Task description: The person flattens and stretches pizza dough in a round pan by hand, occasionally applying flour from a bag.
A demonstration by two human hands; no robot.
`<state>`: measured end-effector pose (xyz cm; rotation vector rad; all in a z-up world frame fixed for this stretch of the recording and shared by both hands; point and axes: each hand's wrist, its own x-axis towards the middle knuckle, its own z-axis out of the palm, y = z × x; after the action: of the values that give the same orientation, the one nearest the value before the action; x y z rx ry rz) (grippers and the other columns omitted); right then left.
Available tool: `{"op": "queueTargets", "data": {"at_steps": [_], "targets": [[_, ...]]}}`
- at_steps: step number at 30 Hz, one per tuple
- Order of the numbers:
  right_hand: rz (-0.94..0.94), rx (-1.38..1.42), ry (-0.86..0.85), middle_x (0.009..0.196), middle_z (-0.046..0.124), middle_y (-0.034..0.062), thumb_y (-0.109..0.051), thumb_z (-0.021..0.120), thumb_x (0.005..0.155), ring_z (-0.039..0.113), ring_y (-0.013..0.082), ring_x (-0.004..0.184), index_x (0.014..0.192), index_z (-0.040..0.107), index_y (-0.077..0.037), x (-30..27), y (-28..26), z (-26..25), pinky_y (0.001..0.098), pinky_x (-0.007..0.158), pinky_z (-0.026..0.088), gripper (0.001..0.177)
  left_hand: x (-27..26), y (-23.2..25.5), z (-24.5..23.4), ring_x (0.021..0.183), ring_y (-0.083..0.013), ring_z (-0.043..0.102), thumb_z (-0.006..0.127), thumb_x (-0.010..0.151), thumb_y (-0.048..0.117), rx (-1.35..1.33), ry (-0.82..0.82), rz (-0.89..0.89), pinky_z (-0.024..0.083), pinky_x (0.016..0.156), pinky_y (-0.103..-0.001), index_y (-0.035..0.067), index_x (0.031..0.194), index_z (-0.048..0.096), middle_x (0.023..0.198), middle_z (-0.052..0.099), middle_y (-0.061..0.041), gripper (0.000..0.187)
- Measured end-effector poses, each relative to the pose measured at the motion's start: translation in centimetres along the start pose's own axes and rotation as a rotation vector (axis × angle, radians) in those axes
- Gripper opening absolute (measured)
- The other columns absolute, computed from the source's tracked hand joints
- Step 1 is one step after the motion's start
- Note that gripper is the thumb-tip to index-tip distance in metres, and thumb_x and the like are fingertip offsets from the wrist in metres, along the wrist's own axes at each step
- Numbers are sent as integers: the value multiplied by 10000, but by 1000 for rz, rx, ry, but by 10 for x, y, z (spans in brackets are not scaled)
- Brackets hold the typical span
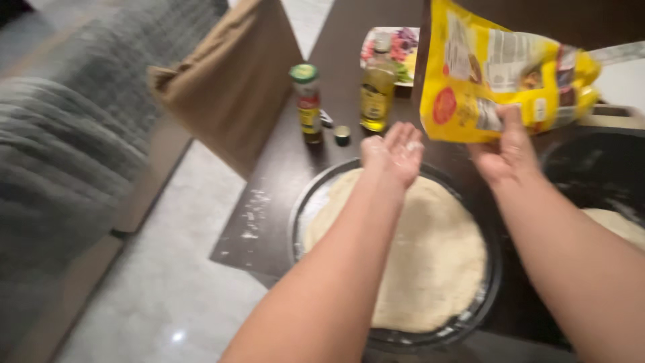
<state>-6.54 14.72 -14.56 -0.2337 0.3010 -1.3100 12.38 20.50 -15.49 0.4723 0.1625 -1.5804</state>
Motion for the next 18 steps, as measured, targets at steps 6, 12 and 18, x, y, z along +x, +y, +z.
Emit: {"op": "queueTargets", "data": {"at_steps": [6,12,18], "targets": [[0,-179,-52,1289,682,77,-20,736,934,701,249,1186,1352,568,-69,-19,19,20,444,1106,583,453,-12,2,-22,1401,-368,516,172,1055,357,-26,122,-207,441,1089,-497,13,1463,490,1520,529,-180,622],[66,-255,-89,1312,687,73,-17,681,908,672,243,1233,1388,562,-86,-1,26,4,452,1114,564,499,11,-6,-26,1372,-423,495,182,1091,359,-78,-39,-257,421,1118,-550,-38,1436,502,1506,515,-259,616],[126,-288,171,1212,749,62,-152,672,789,727,240,1081,1204,634,-135,24,14,3,469,790,601,418,-3,14,-9,1390,-414,491,152,1091,372,-129,-65,-278,425,1115,-536,-37,1424,495,1519,505,-247,629]]}}
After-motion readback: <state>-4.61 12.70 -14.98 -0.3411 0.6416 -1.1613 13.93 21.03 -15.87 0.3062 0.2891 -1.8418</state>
